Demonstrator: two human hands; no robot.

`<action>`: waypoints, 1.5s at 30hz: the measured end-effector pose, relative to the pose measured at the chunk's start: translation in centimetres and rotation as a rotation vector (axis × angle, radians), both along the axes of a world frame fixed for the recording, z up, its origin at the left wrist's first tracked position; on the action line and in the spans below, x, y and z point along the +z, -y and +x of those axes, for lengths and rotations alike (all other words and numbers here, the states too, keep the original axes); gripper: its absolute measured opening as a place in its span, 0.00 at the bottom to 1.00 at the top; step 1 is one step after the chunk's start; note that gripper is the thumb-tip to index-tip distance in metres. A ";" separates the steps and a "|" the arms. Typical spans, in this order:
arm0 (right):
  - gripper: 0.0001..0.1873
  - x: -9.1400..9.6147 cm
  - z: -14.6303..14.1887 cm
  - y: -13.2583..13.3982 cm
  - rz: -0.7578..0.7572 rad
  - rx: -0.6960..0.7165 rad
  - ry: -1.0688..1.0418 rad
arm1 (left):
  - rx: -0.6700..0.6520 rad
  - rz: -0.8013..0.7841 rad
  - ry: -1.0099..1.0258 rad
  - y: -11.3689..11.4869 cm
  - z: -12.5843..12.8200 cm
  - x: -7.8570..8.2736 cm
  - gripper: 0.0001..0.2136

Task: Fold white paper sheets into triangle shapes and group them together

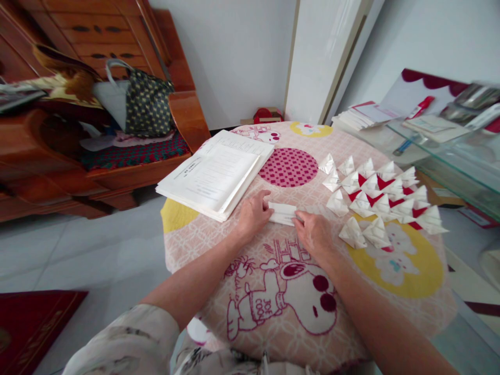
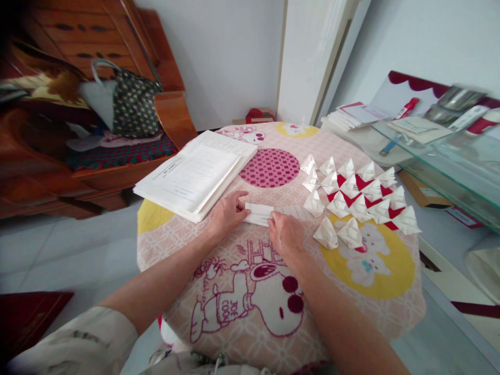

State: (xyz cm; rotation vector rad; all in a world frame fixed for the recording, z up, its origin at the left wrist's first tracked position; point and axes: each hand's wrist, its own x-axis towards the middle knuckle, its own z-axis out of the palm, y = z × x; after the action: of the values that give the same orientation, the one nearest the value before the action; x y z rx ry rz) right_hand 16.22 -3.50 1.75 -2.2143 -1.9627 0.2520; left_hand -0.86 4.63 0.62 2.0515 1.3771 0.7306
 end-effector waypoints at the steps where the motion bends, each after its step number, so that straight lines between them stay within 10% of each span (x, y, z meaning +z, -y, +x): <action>1: 0.15 0.0 0.0 0.0 0.001 -0.004 0.001 | 0.000 0.001 0.000 0.0 0.0 0.0 0.24; 21: 0.16 1.1 -0.4 -0.2 -0.078 0.090 0.095 | -0.023 0.069 -0.042 -0.2 -0.2 -0.7 0.25; 32: 0.16 0.9 -0.5 -0.2 -0.074 0.090 0.106 | -0.478 0.239 -0.079 -0.5 -0.4 -1.0 0.19; 45: 0.16 0.4 0.0 0.3 0.011 0.109 0.031 | -0.612 0.399 -0.420 0.6 -1.0 0.0 0.23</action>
State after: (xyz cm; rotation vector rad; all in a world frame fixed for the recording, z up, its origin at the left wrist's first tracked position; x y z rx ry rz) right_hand 16.22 -3.80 2.18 -2.1195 -2.0995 0.2215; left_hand -1.83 3.99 0.65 2.8660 0.7330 0.3264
